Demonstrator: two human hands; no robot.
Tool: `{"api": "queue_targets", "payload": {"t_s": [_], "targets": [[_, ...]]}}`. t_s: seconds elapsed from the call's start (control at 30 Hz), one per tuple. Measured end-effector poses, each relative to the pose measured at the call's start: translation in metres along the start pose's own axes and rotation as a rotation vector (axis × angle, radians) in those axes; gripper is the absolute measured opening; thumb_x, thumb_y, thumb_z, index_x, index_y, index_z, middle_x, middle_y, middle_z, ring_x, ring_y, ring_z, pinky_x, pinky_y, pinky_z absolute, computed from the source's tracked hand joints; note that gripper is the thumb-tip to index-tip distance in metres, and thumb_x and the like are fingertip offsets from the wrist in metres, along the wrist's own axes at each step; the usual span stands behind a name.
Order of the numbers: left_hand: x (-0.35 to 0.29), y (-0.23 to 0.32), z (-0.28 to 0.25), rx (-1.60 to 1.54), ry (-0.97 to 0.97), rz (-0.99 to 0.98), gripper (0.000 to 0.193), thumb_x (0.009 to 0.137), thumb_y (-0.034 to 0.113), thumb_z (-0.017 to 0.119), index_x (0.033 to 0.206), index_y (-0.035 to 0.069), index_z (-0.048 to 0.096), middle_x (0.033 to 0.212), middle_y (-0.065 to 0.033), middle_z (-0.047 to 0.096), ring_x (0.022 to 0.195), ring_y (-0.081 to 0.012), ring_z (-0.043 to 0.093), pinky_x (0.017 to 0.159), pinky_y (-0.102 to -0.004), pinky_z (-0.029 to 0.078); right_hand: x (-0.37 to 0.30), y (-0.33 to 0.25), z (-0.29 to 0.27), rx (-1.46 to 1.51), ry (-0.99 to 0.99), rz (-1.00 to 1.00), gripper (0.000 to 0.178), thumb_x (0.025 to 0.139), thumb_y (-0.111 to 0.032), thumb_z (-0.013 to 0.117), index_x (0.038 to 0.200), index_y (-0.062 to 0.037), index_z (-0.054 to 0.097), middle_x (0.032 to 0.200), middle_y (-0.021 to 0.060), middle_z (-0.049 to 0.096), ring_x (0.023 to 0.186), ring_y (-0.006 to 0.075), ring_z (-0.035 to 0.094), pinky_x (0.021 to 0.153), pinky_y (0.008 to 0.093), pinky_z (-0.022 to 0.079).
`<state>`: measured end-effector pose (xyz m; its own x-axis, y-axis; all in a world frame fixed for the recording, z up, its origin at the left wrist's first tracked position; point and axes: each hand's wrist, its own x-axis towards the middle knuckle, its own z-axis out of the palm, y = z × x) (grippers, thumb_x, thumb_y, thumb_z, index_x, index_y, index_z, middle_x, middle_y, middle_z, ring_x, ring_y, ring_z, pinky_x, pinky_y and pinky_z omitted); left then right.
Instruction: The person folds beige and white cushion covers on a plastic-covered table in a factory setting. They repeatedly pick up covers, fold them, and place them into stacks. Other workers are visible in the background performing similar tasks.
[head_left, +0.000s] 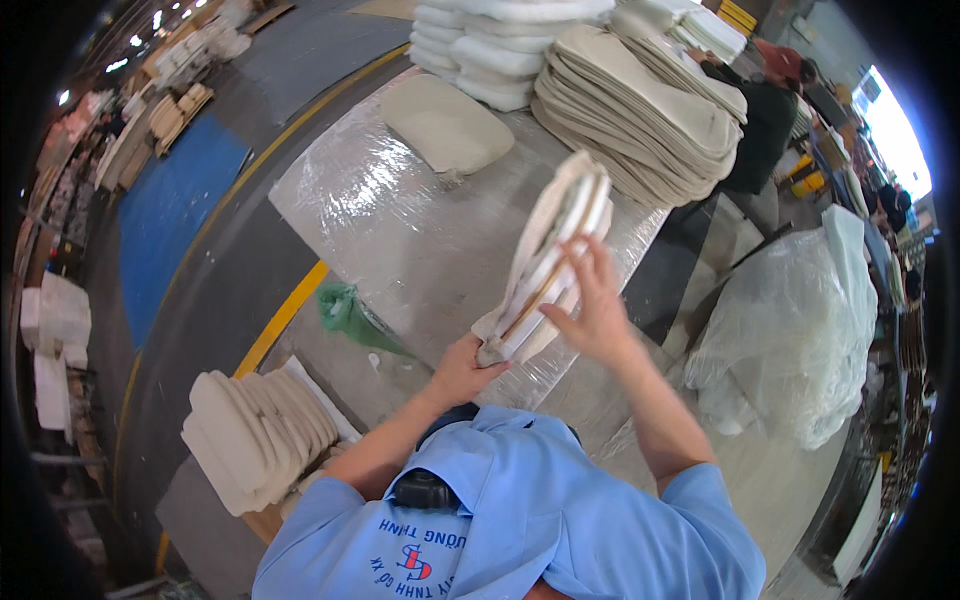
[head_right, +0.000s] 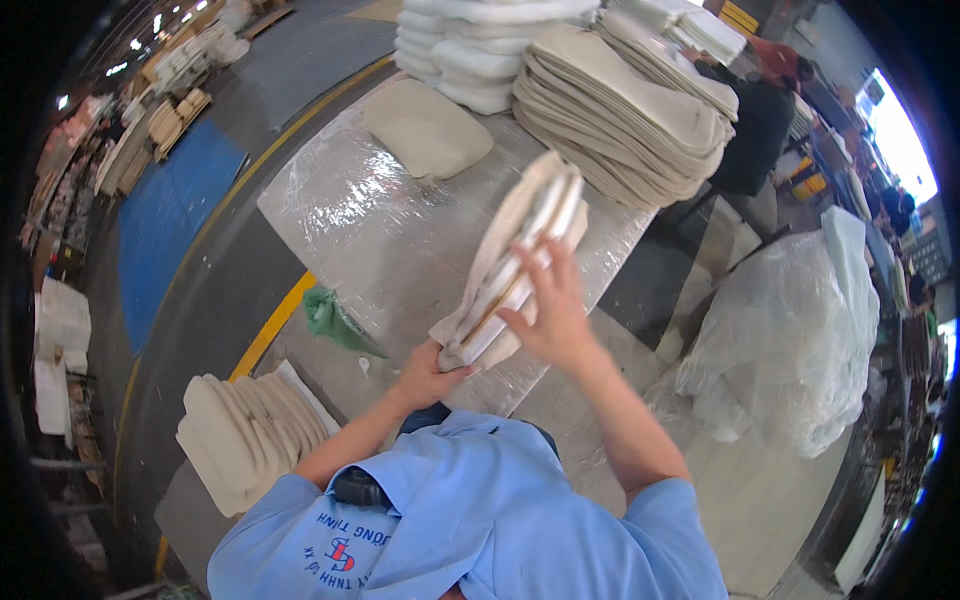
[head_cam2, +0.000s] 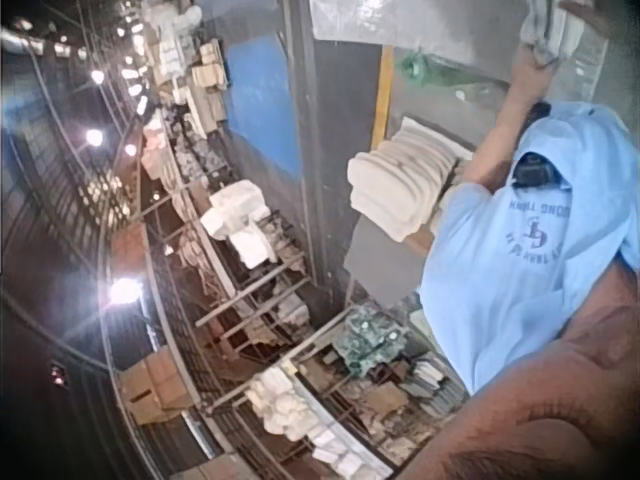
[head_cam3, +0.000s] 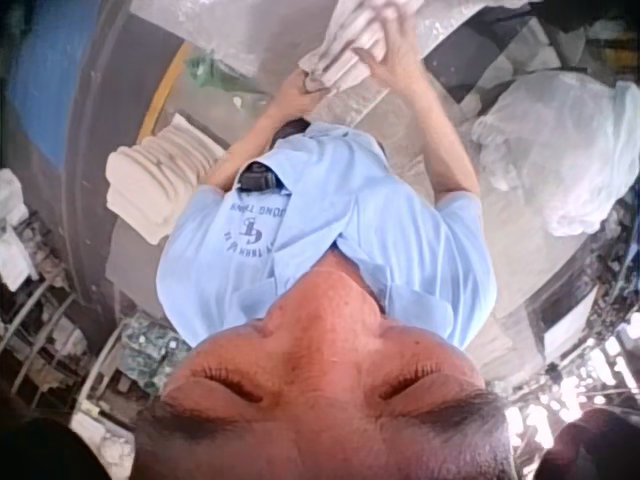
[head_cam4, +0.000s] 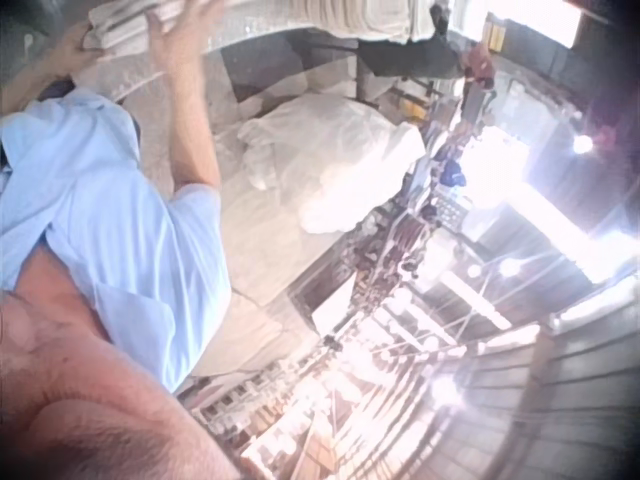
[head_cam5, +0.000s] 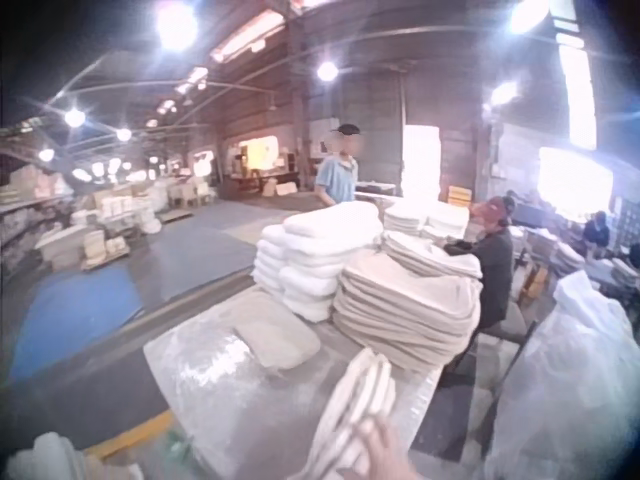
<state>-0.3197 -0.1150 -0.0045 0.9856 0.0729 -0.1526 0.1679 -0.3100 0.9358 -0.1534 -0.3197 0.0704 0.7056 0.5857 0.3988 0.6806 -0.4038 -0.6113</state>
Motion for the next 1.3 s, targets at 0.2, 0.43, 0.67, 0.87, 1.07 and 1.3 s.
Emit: {"api": "queue_targets", "payload": {"t_s": [0.2,0.43,0.67,0.87,1.07,1.3], "targets": [[0.007,0.015,-0.111,0.077,-0.246,0.297,0.075,0.085,-0.002,0.082,0.155,0.01,0.057,0.154,-0.0121,0.06,0.149,-0.0279,0.051,0.123,-0.0402,0.041,0.046,-0.008,-0.052,-0.663,-0.678,-0.202,0.126,0.07,-0.041,0.098,0.173,-0.027,0.027,0.172,0.0186,0.035,0.161,0.0474,0.027,0.126,0.076,0.02],[0.05,-0.066,-0.109,-0.568,0.287,0.195,0.08,0.093,-0.008,0.072,0.163,0.017,0.045,0.164,-0.0049,0.047,0.149,-0.0204,0.047,0.123,-0.0364,0.041,0.035,0.043,0.022,-0.117,-0.61,-0.076,0.033,0.099,-0.034,0.074,0.121,-0.0106,0.08,0.096,0.0218,0.077,0.091,0.0419,0.075,0.084,0.0502,0.061],[0.12,0.008,-0.124,-0.895,0.385,0.068,0.073,0.097,-0.008,0.048,0.165,0.016,0.042,0.159,-0.0038,0.049,0.143,-0.0176,0.05,0.117,-0.0324,0.042,0.046,0.017,0.024,0.179,-0.37,0.296,0.023,0.104,-0.028,0.07,0.105,-0.0056,0.077,0.075,0.0232,0.065,0.068,0.0352,0.069,0.066,0.0449,0.053],[0.207,0.05,-0.141,-0.49,0.356,0.249,0.053,0.101,0.005,0.042,0.151,0.004,0.061,0.148,-0.0101,0.063,0.137,-0.0192,0.057,0.117,-0.0311,0.043,0.03,-0.003,0.073,0.754,-0.141,0.595,0.029,0.109,-0.03,0.067,0.113,-0.0018,0.075,0.079,0.0086,0.068,0.076,0.0108,0.059,0.072,0.0339,0.052],[0.222,-0.009,-0.094,-0.294,0.316,0.078,0.044,0.106,0.018,0.057,0.146,0.002,0.065,0.137,-0.0109,0.069,0.127,-0.0165,0.062,0.11,-0.0293,0.046,-0.005,-0.002,0.109,0.644,-0.181,0.714,0.032,0.109,-0.031,0.066,0.117,-0.0007,0.073,0.081,0.009,0.071,0.077,0.0122,0.06,0.075,0.0365,0.054],[0.242,0.01,-0.103,-0.378,0.356,0.344,0.049,0.101,0.003,0.059,0.15,0.006,0.063,0.144,-0.0087,0.062,0.128,-0.0185,0.06,0.112,-0.0322,0.045,0.025,-0.029,0.066,0.524,-0.194,0.744,0.029,0.109,-0.029,0.066,0.116,-0.0013,0.072,0.085,0.0179,0.072,0.075,0.0178,0.064,0.074,0.0392,0.055]]}}
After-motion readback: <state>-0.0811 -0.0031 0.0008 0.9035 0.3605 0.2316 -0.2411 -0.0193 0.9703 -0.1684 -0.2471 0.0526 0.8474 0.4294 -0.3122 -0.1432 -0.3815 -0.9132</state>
